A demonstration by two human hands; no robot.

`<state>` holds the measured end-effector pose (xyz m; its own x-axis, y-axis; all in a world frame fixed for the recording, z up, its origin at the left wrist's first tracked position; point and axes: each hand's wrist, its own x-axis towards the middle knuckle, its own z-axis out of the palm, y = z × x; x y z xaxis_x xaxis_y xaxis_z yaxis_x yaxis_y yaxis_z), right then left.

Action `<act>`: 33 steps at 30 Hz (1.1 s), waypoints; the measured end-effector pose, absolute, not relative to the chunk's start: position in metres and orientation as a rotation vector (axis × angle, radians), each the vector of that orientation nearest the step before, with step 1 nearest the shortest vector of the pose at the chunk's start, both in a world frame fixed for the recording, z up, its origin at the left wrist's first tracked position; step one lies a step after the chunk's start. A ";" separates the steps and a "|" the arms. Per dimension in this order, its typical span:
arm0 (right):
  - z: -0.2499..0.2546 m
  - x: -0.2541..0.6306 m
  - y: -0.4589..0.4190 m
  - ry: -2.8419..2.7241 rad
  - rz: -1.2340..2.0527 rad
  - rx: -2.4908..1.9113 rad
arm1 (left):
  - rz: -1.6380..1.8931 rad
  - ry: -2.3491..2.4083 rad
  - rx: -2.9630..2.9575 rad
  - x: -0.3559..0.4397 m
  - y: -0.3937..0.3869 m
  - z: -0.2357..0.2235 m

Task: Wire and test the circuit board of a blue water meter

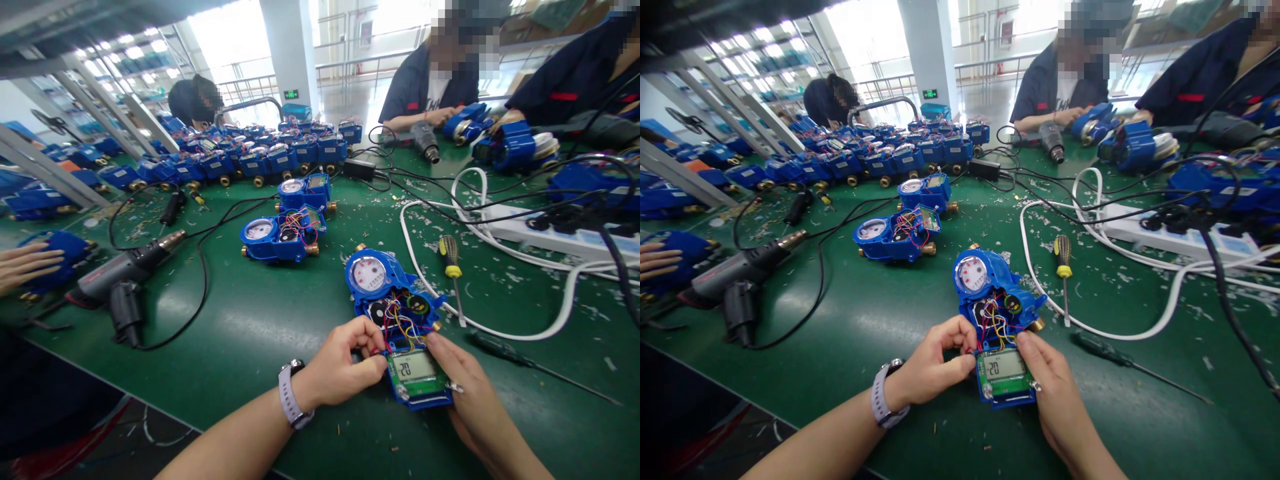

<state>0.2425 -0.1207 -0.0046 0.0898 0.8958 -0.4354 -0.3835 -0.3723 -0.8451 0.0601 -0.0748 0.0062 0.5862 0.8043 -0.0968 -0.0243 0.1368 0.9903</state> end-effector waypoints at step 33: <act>-0.009 0.240 -0.123 -0.620 1.488 -1.317 | 0.681 0.791 1.290 0.062 -0.074 0.005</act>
<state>0.2395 -0.1229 -0.0085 0.1076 0.9042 -0.4134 -0.3435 -0.3564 -0.8689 0.0619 -0.0736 0.0045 0.5693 0.8122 -0.1272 -0.0059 0.1588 0.9873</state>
